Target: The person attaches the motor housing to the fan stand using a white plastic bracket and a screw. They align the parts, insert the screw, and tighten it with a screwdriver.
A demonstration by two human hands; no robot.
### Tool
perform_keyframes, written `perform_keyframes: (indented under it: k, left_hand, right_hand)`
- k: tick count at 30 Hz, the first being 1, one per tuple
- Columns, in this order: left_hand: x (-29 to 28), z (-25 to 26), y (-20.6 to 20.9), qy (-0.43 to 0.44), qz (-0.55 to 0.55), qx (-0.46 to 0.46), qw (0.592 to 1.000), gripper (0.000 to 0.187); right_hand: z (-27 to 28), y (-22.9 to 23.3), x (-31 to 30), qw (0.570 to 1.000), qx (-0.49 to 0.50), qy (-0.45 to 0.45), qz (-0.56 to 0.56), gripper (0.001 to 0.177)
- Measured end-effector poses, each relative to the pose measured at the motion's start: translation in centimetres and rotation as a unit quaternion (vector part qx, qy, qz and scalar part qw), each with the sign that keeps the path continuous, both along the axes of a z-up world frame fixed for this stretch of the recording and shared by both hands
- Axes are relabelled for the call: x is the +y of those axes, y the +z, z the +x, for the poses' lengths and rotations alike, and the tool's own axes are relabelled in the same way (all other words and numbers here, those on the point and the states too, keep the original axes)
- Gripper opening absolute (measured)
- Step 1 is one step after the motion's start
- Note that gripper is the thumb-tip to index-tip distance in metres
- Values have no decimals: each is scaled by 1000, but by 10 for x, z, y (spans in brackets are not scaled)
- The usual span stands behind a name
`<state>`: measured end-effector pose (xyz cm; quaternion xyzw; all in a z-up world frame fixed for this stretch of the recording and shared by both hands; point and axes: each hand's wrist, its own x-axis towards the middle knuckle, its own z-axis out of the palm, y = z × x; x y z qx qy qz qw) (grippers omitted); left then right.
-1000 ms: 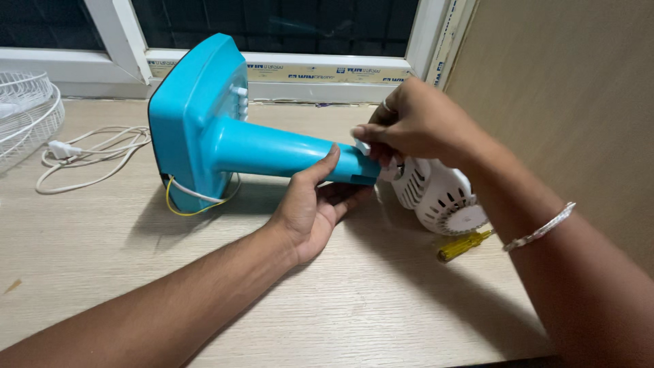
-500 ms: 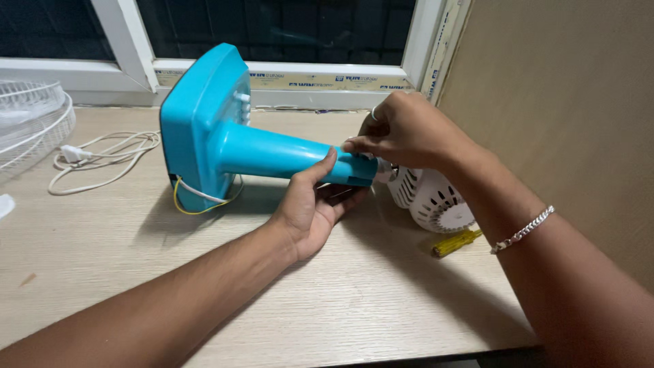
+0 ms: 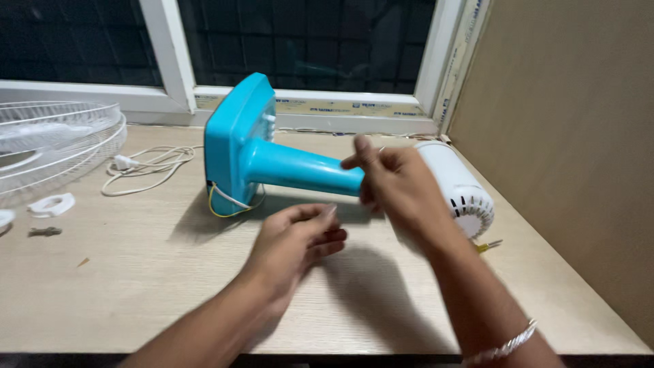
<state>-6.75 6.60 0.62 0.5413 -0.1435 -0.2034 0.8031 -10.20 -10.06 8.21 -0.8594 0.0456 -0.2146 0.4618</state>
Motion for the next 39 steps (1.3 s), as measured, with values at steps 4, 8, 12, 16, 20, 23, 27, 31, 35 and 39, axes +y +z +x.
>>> perform_keyframes:
  k: [4, 8, 12, 16, 20, 23, 27, 31, 35, 39]
  left_hand:
    - [42, -16, 8, 112, -6, -90, 990, 20]
    - [88, -19, 14, 183, 12, -180, 966, 16]
    - [133, -10, 15, 284, 105, -217, 928, 15]
    - [178, 6, 12, 349, 224, -276, 867, 16]
    - [221, 27, 5, 419, 370, -321, 764, 17]
    - [248, 45, -1, 428, 457, -329, 707, 25]
    - [271, 67, -9, 400, 560, -337, 643, 48]
    - [278, 82, -14, 378, 579, -362, 625, 38]
    - [274, 83, -16, 363, 579, -284, 673, 29]
    - [266, 68, -8, 370, 609, -300, 634, 21]
  right_hand:
    - [2, -11, 46, 984, 3, 147, 96, 73]
    - [4, -17, 99, 960, 29, 240, 141, 72]
    - [12, -20, 142, 933, 61, 298, 194, 69]
    - [29, -34, 180, 915, 63, 351, 189, 65]
    - [47, -50, 212, 900, 88, 373, 209, 63]
    - [55, -60, 226, 911, 96, 366, 167, 65]
    - [59, -70, 229, 924, 124, 345, 106, 65]
    - [60, -81, 224, 918, 113, 365, 108, 63]
    - [57, -85, 216, 908, 91, 398, 99, 57]
    - [38, -84, 209, 908, 57, 407, 82, 49]
